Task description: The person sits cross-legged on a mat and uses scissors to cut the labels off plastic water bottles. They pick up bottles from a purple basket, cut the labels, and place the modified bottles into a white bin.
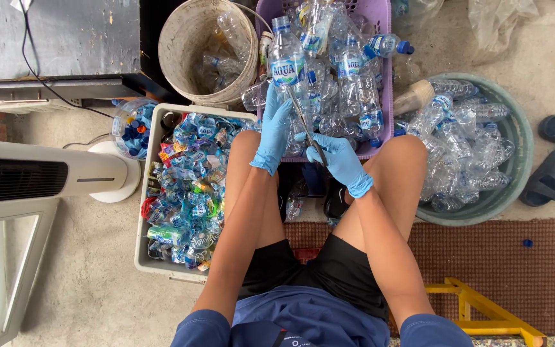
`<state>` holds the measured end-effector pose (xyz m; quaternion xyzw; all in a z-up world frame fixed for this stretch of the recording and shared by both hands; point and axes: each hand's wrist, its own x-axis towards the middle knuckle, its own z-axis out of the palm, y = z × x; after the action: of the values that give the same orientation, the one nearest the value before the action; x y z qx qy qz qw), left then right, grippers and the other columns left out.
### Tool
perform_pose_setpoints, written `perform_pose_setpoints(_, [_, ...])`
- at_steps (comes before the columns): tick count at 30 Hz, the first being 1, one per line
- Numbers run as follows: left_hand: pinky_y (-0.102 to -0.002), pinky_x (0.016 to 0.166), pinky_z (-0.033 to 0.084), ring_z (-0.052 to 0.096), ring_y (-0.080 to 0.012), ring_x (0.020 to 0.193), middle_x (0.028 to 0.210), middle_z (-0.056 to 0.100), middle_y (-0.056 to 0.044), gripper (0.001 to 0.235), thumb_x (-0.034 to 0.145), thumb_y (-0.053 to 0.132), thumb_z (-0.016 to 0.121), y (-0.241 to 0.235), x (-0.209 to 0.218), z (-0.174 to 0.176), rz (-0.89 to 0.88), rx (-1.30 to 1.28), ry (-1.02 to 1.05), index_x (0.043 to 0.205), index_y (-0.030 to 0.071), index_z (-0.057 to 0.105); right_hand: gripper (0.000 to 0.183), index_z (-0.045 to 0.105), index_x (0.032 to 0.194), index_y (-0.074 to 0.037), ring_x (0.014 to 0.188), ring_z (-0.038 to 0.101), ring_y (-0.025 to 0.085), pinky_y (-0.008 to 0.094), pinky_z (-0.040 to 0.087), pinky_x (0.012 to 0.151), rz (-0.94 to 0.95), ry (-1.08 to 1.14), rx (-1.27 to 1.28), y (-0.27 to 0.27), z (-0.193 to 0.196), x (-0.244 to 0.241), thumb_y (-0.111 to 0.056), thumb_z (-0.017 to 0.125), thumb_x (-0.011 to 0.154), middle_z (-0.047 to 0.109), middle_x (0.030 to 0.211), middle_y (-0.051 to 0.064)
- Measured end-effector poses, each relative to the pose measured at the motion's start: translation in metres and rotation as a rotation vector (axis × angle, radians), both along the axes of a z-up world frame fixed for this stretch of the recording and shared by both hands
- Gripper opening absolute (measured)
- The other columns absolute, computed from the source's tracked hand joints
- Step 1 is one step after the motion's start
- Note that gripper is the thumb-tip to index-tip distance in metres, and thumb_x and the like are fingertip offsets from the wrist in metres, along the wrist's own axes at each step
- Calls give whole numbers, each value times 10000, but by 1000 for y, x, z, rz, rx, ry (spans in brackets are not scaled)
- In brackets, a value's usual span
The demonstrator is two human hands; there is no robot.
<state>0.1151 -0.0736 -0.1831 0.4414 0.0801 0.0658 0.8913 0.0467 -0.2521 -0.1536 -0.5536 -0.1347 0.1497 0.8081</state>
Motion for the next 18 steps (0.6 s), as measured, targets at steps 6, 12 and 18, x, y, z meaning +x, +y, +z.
perform_pose_setpoints(6, [-472,1225,365,311,-307,1510,1669,301,-129,784,985,51,738,-9,-13,30,-35,18,-43,1634,183,318,437,599,1374,46,814,672,187,358,528,768,-40,35,-9,0,-14,-7,28,701,950,724,1211,197])
perform_pose_setpoints(12, [-461,1194,430,349,-262,1484,1662,309,-102,842,988,-32,698,-8,-10,24,0,28,-110,1655,190,235,441,636,1348,39,832,673,171,323,542,780,-89,1,-14,11,43,-10,25,735,918,730,1184,182])
perform_pose_setpoints(18, [-207,1121,446,367,-131,1394,1639,322,-151,703,1019,-117,502,-28,-27,96,264,155,-117,1642,-42,184,446,621,1358,51,786,641,197,368,546,761,-109,37,11,0,11,-7,28,731,927,716,1189,222])
